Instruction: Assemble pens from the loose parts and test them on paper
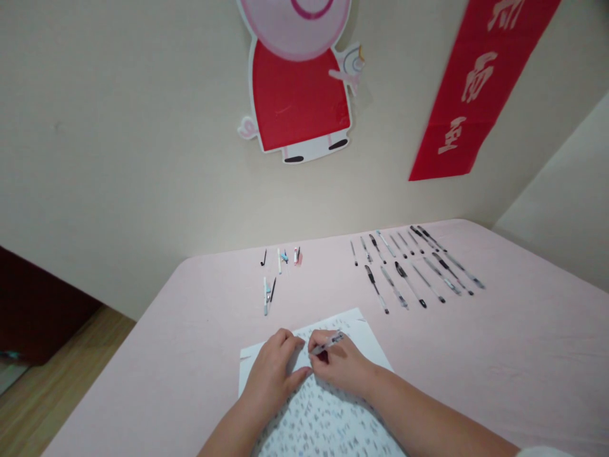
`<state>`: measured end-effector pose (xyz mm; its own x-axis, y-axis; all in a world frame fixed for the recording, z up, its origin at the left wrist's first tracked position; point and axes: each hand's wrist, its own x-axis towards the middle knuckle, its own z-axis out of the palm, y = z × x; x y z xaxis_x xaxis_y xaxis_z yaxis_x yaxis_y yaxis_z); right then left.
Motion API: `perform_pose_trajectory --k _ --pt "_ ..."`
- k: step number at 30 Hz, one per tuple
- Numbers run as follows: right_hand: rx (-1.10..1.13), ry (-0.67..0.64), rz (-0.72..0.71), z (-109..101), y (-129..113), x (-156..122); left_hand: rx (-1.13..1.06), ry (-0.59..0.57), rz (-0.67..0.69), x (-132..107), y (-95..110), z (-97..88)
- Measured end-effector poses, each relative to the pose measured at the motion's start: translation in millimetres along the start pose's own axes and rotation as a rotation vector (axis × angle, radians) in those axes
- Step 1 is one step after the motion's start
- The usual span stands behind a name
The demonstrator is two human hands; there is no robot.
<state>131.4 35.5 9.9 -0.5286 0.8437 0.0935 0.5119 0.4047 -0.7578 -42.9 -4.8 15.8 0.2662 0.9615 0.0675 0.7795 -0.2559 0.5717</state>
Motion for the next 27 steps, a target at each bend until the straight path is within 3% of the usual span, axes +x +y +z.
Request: perform_pose_trajectory --k 27 --pt "0.029 -0.004 -0.03 -2.1 2.3 -0.3 -0.013 0.005 -0.013 -0.9 2.5 -2.3"
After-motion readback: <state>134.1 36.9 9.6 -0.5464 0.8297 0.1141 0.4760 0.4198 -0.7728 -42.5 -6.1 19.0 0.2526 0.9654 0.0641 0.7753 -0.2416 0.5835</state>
